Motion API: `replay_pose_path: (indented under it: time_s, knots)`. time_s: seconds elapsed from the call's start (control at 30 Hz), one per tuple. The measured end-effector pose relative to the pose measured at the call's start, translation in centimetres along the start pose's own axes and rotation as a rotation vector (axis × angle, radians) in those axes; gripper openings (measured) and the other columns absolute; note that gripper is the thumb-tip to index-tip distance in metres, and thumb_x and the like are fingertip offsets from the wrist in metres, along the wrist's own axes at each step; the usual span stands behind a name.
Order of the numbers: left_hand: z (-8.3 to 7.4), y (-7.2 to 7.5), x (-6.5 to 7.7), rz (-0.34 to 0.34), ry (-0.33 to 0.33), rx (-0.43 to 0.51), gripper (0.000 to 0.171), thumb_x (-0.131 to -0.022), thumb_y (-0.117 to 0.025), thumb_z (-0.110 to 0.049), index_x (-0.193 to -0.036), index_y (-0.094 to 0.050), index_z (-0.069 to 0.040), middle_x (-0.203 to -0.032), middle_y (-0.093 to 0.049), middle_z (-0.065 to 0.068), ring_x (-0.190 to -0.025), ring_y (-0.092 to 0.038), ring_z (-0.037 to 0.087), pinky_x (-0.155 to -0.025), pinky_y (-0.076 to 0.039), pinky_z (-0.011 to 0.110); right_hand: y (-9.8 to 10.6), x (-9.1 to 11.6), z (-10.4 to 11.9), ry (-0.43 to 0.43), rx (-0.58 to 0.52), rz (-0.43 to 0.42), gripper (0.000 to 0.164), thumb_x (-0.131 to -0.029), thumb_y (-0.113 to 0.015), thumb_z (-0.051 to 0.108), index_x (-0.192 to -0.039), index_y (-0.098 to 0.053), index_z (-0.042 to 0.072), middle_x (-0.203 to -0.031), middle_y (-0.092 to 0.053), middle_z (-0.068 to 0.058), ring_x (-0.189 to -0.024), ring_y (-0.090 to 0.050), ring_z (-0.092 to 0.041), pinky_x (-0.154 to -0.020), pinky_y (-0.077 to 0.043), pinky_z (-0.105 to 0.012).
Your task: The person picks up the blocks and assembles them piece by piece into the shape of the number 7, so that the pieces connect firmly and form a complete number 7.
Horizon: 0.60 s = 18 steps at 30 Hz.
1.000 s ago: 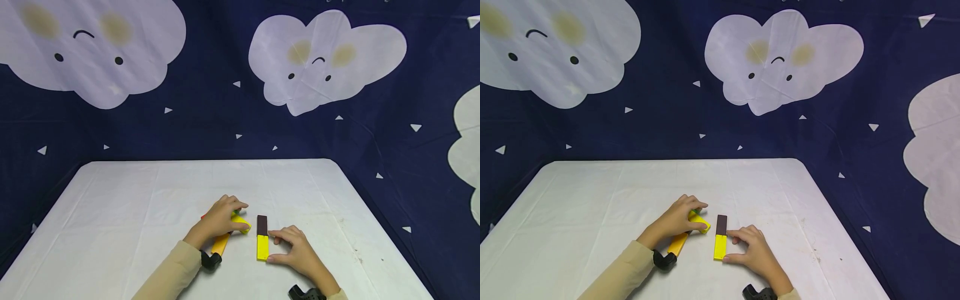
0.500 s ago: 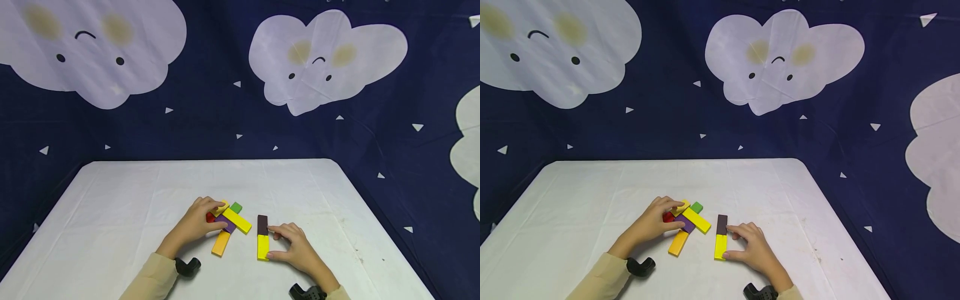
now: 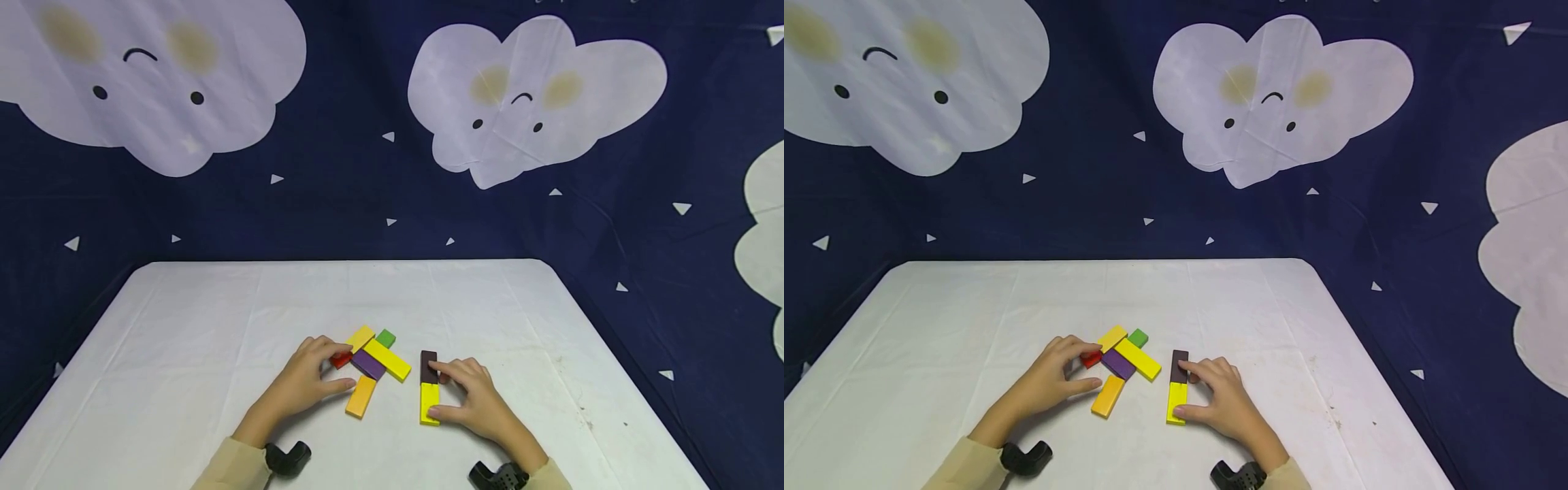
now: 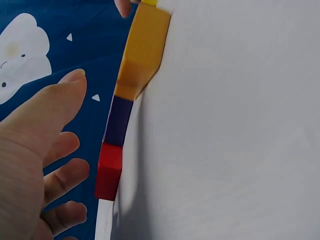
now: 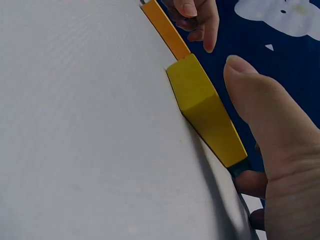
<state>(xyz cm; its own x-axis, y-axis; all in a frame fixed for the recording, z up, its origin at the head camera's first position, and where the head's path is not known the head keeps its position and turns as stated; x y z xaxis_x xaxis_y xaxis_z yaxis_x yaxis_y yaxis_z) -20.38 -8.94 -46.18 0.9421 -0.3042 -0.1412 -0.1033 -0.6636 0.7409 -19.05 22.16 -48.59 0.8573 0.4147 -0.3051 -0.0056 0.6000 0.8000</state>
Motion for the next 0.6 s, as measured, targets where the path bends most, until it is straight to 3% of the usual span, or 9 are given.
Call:
replay_pose_path:
  time_s: [0.6]
  knots:
    - [-0.5,-1.6,2.0,-0.053,-0.082,0.068,0.055,-0.075,-0.084,-0.048,-0.123,-0.068,-0.025,-0.087,-0.053,-0.013,-0.085,-0.043,0.007,-0.076,-0.036,0.024,-0.1,0.0,0.1,-0.029,0.019,-0.001,0.069,-0.075,-0.079,0.058,-0.136,-0.060,0.032,-0.097,-0.057,0.023,-0.095,-0.041,0.001,-0.084,-0.030,-0.030]
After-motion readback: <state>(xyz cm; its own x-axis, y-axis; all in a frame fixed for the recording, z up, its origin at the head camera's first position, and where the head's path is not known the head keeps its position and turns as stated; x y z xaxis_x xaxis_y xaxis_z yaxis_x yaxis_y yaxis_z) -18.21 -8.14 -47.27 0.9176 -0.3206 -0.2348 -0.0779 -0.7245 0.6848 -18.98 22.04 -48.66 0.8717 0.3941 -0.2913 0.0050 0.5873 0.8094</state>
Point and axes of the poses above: each hand's wrist, its own x-axis away from the middle knuckle, its own y-axis out of the back of the hand, z = x × y, the point moved 5 cm from there along -x, towards the middle knuckle
